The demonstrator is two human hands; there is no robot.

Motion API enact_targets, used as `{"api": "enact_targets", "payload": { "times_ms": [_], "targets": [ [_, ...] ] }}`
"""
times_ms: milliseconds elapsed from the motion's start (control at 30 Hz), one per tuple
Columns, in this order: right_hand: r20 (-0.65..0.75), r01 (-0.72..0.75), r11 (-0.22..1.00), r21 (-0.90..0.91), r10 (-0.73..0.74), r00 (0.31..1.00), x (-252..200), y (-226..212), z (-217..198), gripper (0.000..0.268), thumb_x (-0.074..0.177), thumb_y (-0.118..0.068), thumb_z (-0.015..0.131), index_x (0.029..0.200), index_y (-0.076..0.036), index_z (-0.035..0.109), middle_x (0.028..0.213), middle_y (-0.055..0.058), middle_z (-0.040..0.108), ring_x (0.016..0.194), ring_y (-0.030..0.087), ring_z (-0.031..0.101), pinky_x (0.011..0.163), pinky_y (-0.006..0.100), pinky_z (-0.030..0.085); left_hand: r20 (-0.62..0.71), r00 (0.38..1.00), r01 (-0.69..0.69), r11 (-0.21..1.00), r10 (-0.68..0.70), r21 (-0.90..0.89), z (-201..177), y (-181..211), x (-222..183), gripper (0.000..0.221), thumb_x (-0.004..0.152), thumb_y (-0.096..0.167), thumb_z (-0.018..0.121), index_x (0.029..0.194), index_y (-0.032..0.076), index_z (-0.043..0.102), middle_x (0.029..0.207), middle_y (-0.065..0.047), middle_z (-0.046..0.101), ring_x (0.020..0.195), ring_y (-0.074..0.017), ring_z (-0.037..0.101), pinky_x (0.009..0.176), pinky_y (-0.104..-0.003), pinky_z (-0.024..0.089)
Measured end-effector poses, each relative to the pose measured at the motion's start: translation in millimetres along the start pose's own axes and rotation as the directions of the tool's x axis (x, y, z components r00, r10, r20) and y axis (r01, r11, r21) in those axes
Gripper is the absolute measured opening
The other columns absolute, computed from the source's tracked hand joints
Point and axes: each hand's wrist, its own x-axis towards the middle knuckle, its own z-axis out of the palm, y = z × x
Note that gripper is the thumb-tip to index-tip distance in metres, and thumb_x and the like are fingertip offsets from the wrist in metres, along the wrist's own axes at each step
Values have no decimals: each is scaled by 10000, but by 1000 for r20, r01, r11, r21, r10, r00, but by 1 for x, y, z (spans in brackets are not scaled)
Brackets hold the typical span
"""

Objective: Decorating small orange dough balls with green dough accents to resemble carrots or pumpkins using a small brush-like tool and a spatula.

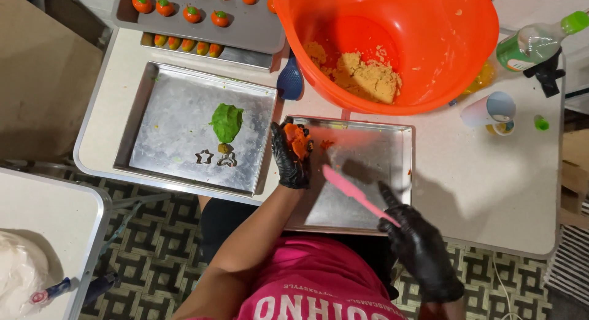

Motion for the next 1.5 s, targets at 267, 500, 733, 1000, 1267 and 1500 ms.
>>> {"api": "enact_targets", "payload": {
  "times_ms": [267,500,733,1000,1267,1500],
  "targets": [
    [-63,-652,708,272,689,722,44,85,-40,257,911,-181,733,1159,-163,800,768,184,731,478,263,611,450,396,497,171,979,100,994,-106,42,-102,31,66,573,967,561,651,1435,233,613,1425,-108,636,1238,-392,649,878,-498,624],
    [-25,-596,788,-151,600,800,134,143,-37,304,855,-411,690,1002,-187,833,815,96,775,840,367,742,749,481,575,97,960,260,965,-263,37,-104,53,54,616,946,535,684,1445,184,603,1458,-118,609,1244,-422,631,850,-494,629],
    [12,-447,839,-312,474,881,181,137,3,373,878,-483,642,1052,-209,825,975,119,791,1058,415,706,909,505,570,163,874,447,889,-458,101,-82,56,68,642,1015,492,622,1528,123,513,1523,-156,544,1336,-442,532,978,-503,529],
    [25,-444,847,-292,471,882,176,103,13,331,889,-456,632,1050,-237,820,1002,105,789,1097,396,699,944,509,573,253,684,579,720,-684,383,-77,85,70,572,1102,283,427,1626,91,303,1689,-151,308,1549,-283,260,1203,-206,285],
    [-38,-463,829,-313,477,878,167,134,-10,335,887,-444,642,1012,-189,820,977,165,778,1045,445,698,901,542,575,263,771,595,803,-580,28,-128,47,111,664,1004,503,605,1570,191,450,1620,-97,427,1473,-418,399,1156,-626,332],
    [-1,-298,903,-310,313,950,197,102,46,287,907,-416,643,936,-177,800,857,156,760,979,420,723,859,535,579,296,751,614,789,-590,17,-101,64,92,658,1078,381,542,1624,78,332,1662,-201,312,1482,-465,319,1203,-562,289]
  ]
}}
